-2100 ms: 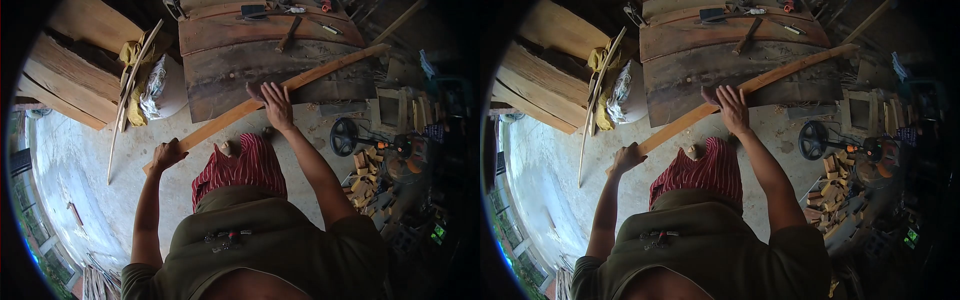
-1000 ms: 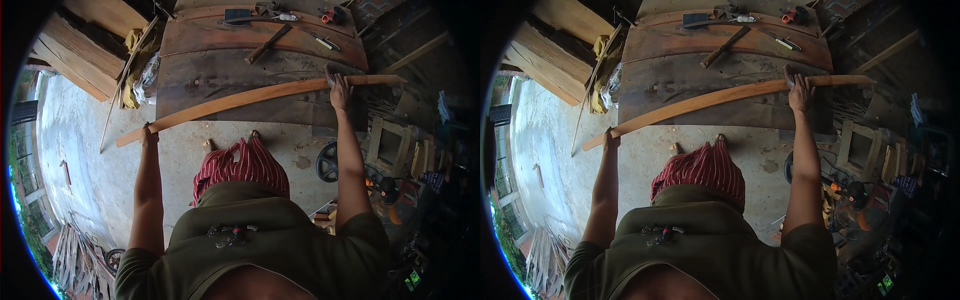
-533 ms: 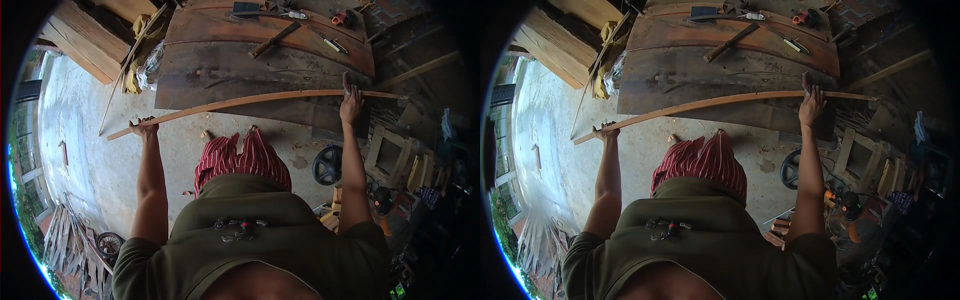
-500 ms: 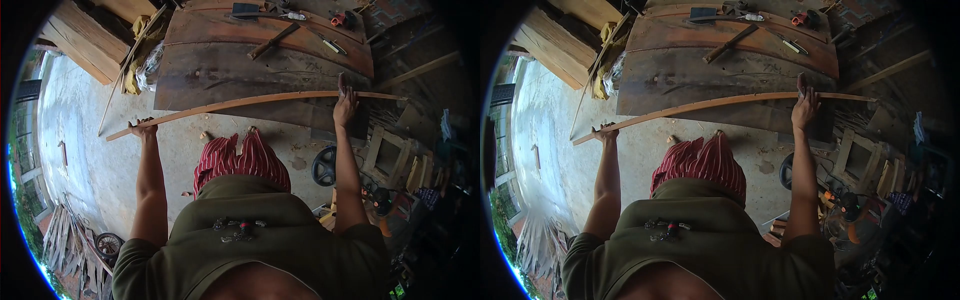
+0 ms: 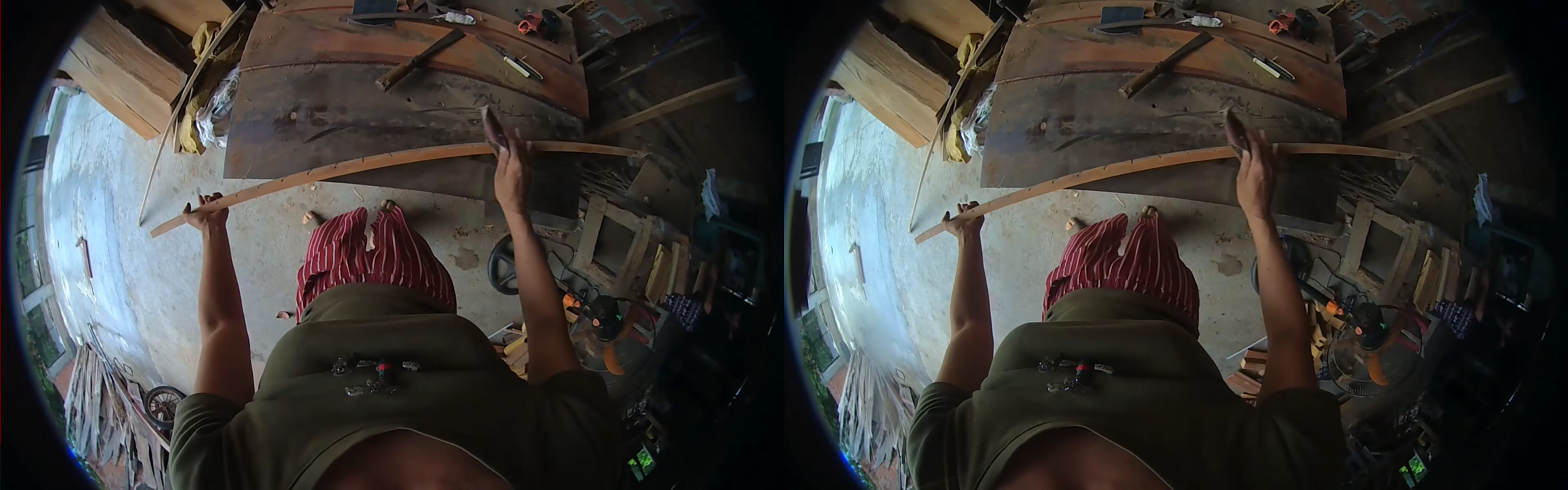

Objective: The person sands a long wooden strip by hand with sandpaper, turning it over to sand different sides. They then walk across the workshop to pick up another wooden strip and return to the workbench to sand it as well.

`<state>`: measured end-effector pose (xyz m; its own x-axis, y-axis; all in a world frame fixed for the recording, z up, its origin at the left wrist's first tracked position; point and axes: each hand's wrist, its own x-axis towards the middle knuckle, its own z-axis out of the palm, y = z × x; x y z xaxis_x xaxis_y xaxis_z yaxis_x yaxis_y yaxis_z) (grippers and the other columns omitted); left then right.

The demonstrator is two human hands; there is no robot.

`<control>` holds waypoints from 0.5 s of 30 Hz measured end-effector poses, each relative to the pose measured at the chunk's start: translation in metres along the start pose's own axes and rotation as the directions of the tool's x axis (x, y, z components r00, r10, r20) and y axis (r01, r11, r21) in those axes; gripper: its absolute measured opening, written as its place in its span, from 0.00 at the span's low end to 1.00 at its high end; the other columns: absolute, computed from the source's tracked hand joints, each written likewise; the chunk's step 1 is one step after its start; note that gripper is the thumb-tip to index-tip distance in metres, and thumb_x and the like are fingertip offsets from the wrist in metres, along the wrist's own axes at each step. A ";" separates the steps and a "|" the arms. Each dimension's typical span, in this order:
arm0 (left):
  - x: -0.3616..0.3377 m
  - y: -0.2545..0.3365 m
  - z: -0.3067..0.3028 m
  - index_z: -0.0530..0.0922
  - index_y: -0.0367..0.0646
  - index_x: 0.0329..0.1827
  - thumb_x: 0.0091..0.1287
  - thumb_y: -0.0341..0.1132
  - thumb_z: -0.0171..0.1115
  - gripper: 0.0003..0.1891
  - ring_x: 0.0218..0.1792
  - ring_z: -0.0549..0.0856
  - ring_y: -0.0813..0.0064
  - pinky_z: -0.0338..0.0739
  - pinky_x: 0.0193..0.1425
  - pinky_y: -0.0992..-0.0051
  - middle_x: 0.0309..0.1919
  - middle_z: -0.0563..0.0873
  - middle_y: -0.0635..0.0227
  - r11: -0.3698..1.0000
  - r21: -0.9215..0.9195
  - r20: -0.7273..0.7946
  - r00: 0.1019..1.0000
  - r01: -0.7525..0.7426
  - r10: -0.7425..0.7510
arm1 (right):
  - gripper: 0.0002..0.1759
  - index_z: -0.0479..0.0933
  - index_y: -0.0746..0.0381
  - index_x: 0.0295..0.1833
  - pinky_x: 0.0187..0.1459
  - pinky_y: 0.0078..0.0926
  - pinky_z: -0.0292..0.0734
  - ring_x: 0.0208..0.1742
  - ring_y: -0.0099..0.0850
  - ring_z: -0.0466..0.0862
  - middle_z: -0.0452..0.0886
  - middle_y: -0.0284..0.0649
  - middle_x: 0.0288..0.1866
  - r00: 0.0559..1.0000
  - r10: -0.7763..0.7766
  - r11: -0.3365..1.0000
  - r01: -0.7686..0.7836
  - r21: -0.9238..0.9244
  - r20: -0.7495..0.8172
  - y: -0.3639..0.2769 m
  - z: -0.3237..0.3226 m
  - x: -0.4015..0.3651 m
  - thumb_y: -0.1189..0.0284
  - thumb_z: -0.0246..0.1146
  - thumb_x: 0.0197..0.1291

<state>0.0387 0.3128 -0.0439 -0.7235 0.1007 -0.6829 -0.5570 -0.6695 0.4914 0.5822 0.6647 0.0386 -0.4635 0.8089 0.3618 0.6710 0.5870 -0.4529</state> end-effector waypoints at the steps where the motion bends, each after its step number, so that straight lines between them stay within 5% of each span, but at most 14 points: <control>1: 0.002 0.003 0.001 0.64 0.43 0.49 0.63 0.56 0.53 0.25 0.24 0.67 0.73 0.70 0.31 0.69 0.26 0.65 0.71 1.000 0.024 -0.042 0.999 0.012 -0.011 | 0.21 0.69 0.66 0.68 0.75 0.53 0.54 0.75 0.49 0.66 0.72 0.49 0.70 0.988 0.105 0.986 -0.118 -0.115 -0.111 0.041 0.000 -0.001 0.72 0.48 0.74; 4: -0.003 0.002 0.004 0.64 0.43 0.47 0.62 0.54 0.53 0.23 0.25 0.66 0.73 0.69 0.36 0.69 0.28 0.65 0.71 0.996 0.088 -0.089 0.996 -0.006 0.014 | 0.22 0.69 0.66 0.69 0.76 0.54 0.53 0.76 0.48 0.65 0.71 0.49 0.72 0.965 0.194 0.943 -0.233 -0.236 -0.177 0.075 0.013 -0.003 0.70 0.48 0.74; 9: 0.001 0.000 0.002 0.62 0.53 0.35 0.58 0.50 0.59 0.17 0.30 0.67 0.76 0.70 0.43 0.66 0.28 0.65 0.76 0.987 0.156 -0.232 0.970 -0.042 0.078 | 0.28 0.66 0.63 0.73 0.77 0.52 0.52 0.77 0.42 0.64 0.67 0.44 0.75 1.000 -0.008 0.996 0.009 -0.093 0.014 -0.082 0.072 -0.037 0.72 0.58 0.68; 10: -0.019 -0.004 0.013 0.61 0.52 0.32 0.61 0.49 0.56 0.16 0.25 0.67 0.75 0.70 0.36 0.68 0.24 0.63 0.76 0.984 0.173 -0.269 0.959 -0.045 0.091 | 0.31 0.65 0.62 0.74 0.77 0.51 0.51 0.77 0.40 0.64 0.67 0.43 0.75 0.991 -0.084 0.996 0.085 -0.002 0.102 -0.111 0.077 -0.044 0.75 0.61 0.65; 13: -0.033 -0.005 0.019 0.61 0.53 0.32 0.59 0.47 0.57 0.14 0.23 0.67 0.75 0.71 0.34 0.68 0.24 0.65 0.76 0.988 0.151 -0.320 0.943 -0.042 0.089 | 0.35 0.67 0.61 0.73 0.77 0.50 0.55 0.76 0.38 0.67 0.69 0.41 0.75 0.911 -0.343 0.929 0.293 0.228 0.227 -0.150 0.083 -0.047 0.81 0.63 0.57; 15: -0.014 0.004 0.005 0.63 0.52 0.32 0.58 0.45 0.58 0.13 0.24 0.70 0.75 0.74 0.35 0.69 0.24 0.68 0.75 0.992 0.118 -0.270 0.963 0.048 -0.014 | 0.34 0.67 0.62 0.73 0.77 0.53 0.53 0.76 0.40 0.66 0.70 0.41 0.74 0.909 -0.360 0.930 0.333 0.154 0.209 -0.134 0.069 -0.036 0.83 0.60 0.58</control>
<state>0.0442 0.3126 -0.0298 -0.5787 -0.0920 -0.8103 -0.6352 -0.5723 0.5186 0.4692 0.5589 0.0301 -0.7838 0.5310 0.3221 0.3806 0.8205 -0.4265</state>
